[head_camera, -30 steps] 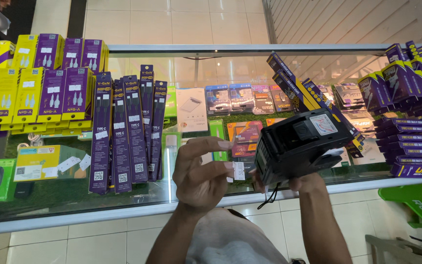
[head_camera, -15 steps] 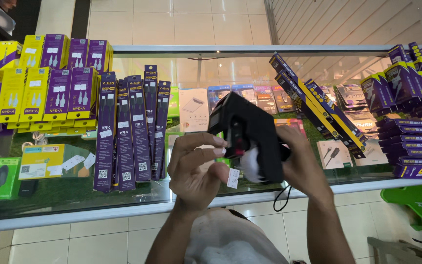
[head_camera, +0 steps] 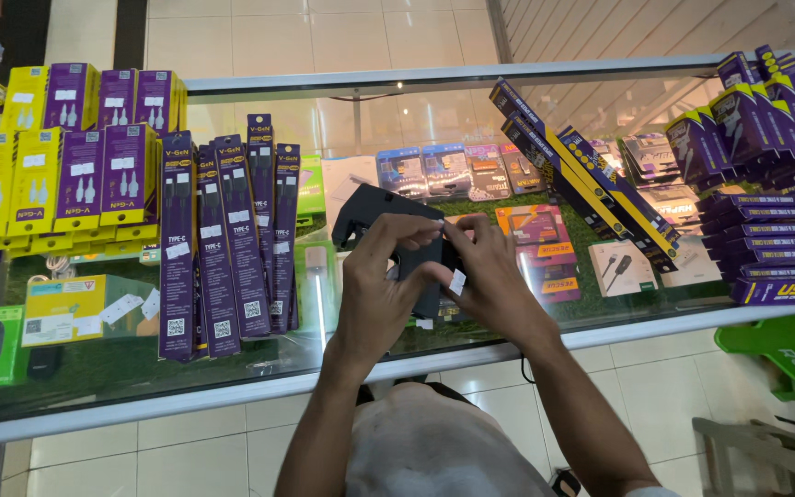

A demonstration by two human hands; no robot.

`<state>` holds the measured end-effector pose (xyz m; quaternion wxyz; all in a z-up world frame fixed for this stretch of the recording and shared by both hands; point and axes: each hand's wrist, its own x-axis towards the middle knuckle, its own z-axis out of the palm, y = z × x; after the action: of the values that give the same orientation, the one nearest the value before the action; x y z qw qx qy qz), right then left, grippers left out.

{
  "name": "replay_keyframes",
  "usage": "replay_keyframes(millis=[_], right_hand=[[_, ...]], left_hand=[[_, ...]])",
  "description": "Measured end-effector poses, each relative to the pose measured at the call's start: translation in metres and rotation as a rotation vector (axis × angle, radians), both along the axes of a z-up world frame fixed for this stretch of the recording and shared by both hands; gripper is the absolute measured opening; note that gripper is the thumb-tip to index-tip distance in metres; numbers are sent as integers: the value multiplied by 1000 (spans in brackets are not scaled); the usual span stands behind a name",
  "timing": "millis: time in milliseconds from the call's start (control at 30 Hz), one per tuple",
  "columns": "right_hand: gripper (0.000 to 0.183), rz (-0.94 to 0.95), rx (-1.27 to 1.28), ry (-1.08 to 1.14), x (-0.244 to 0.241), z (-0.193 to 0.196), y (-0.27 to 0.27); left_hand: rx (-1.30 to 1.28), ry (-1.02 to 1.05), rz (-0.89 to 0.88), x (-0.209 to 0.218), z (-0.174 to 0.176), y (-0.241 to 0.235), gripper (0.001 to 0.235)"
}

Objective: The person uses a handheld label printer to print and apply labels to small product boxes on a glass display counter. They pick up a box, print a label, and stick it onto the packaging before placing it back on the counter.

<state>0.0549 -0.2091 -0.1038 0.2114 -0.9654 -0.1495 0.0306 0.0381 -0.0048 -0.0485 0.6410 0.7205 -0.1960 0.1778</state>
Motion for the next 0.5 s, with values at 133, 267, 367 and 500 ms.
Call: replay_keyframes(millis=[133, 267, 367, 500], right_hand=[[81, 23, 18, 70, -9, 10, 0], [82, 104, 253, 115, -10, 27, -15], [50, 37, 617, 169, -19, 63, -32], [42, -52, 955, 232, -13, 44, -82]], left_hand=[[97, -2, -42, 3, 10, -9, 49], [202, -8, -58, 8, 20, -22, 61], [214, -7, -66, 14, 10, -31, 66], [228, 7, -106, 26, -15, -46, 74]])
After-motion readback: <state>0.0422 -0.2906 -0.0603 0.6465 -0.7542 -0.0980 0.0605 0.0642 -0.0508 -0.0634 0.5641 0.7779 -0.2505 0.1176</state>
